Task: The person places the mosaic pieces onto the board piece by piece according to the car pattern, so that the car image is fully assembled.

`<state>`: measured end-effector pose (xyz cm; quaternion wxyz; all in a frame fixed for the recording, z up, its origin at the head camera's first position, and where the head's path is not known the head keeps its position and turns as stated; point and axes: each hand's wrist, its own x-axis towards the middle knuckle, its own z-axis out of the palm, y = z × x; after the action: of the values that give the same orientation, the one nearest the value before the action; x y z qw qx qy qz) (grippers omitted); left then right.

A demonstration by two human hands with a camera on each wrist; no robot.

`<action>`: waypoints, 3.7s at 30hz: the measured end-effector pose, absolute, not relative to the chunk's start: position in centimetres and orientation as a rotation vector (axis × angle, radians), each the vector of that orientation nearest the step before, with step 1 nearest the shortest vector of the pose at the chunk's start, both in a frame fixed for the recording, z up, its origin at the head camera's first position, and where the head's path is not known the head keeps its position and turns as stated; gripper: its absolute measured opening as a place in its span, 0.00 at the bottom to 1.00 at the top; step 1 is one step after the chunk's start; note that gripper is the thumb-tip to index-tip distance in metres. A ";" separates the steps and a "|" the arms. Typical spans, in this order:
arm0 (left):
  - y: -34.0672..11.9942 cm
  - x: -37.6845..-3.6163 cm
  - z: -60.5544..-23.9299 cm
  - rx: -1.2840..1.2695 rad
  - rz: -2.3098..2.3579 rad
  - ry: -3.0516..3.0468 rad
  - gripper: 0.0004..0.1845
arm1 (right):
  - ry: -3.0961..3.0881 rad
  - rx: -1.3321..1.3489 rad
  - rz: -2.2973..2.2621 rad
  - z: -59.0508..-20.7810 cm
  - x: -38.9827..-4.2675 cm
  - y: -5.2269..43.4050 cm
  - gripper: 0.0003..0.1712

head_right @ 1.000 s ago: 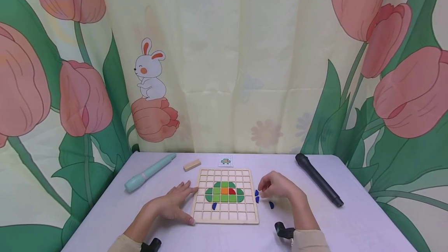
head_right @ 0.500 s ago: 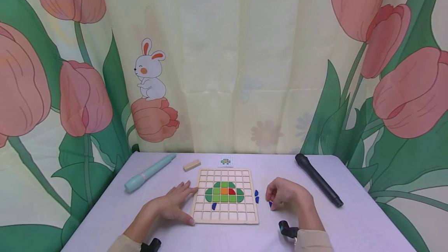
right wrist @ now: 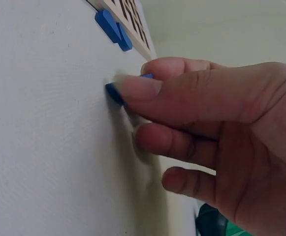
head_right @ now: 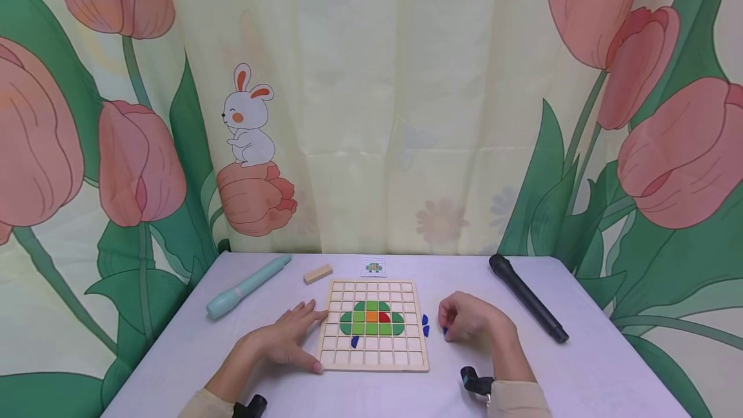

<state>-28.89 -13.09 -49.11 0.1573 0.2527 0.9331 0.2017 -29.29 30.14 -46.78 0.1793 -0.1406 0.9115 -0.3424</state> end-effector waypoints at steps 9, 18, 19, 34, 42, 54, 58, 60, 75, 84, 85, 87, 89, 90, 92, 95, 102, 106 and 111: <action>-13.1 -28.9 -49.0 0.721 0.574 2.667 0.60 | 2.474 -0.568 -1.205 -46.7 -30.2 30.1 0.03; -13.1 -28.9 -49.0 0.725 0.573 2.666 0.60 | 2.414 -0.584 -1.347 -46.2 -30.3 27.9 0.09; -13.1 -28.9 -49.0 0.728 0.571 2.667 0.60 | 2.419 -0.580 -1.358 -46.2 -30.3 27.5 0.09; -13.2 -28.9 -49.1 0.730 0.572 2.666 0.60 | 2.445 -0.551 -1.448 -46.8 -30.7 23.5 0.12; -13.3 -28.8 -49.0 0.727 0.576 2.661 0.60 | 2.401 -0.600 -1.463 -47.1 -30.4 21.1 0.10; -13.1 -28.8 -48.8 0.720 0.560 2.668 0.60 | 2.413 -0.692 -1.394 -47.3 -29.7 17.8 0.04; -13.1 -28.8 -48.8 0.719 0.559 2.666 0.60 | 2.422 -0.719 -1.368 -47.5 -29.6 17.3 0.04; -13.1 -28.8 -48.7 0.720 0.563 2.662 0.59 | 2.436 -0.745 -1.335 -47.6 -29.5 16.9 0.03; -13.1 -28.8 -48.9 0.726 0.569 2.655 0.59 | 2.474 -0.755 -1.193 -48.1 -29.1 15.6 0.04; -13.2 -28.8 -48.8 0.726 0.573 2.650 0.59 | 2.533 -0.757 -1.136 -48.3 -29.0 15.2 0.06; -13.2 -28.7 -48.8 0.726 0.575 2.649 0.59 | 2.539 -0.756 -1.131 -48.3 -29.0 15.3 0.06; -13.2 -28.7 -48.8 0.724 0.577 2.649 0.59 | 2.549 -0.749 -1.124 -48.1 -29.0 15.4 0.06; -13.1 -28.8 -48.8 0.720 0.573 2.652 0.59 | 2.562 -0.746 -1.126 -47.9 -29.1 15.7 0.05; -13.1 -28.8 -48.8 0.716 0.572 2.653 0.59 | 2.569 -0.747 -1.132 -47.8 -29.1 15.8 0.04; -13.1 -28.8 -48.8 0.711 0.568 2.657 0.59 | 2.582 -0.741 -1.145 -47.5 -29.2 16.2 0.03; -13.0 -28.8 -48.7 0.701 0.565 2.665 0.60 | 2.598 -0.743 -1.167 -47.1 -29.3 16.8 0.02; -13.0 -28.7 -48.8 0.695 0.569 2.668 0.60 | 2.605 -0.693 -1.221 -46.2 -29.5 18.3 0.06; -13.0 -28.8 -48.8 0.693 0.569 2.664 0.60 | 2.630 -0.634 -1.231 -45.8 -29.6 19.2 0.09; -12.9 -28.8 -48.7 0.689 0.572 2.664 0.60 | 2.656 -0.576 -1.241 -45.5 -29.8 20.3 0.10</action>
<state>-28.76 -12.93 -48.73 0.1649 0.2418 0.9349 0.2006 -29.77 20.35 -45.53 0.0768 -0.1921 0.8864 -0.4142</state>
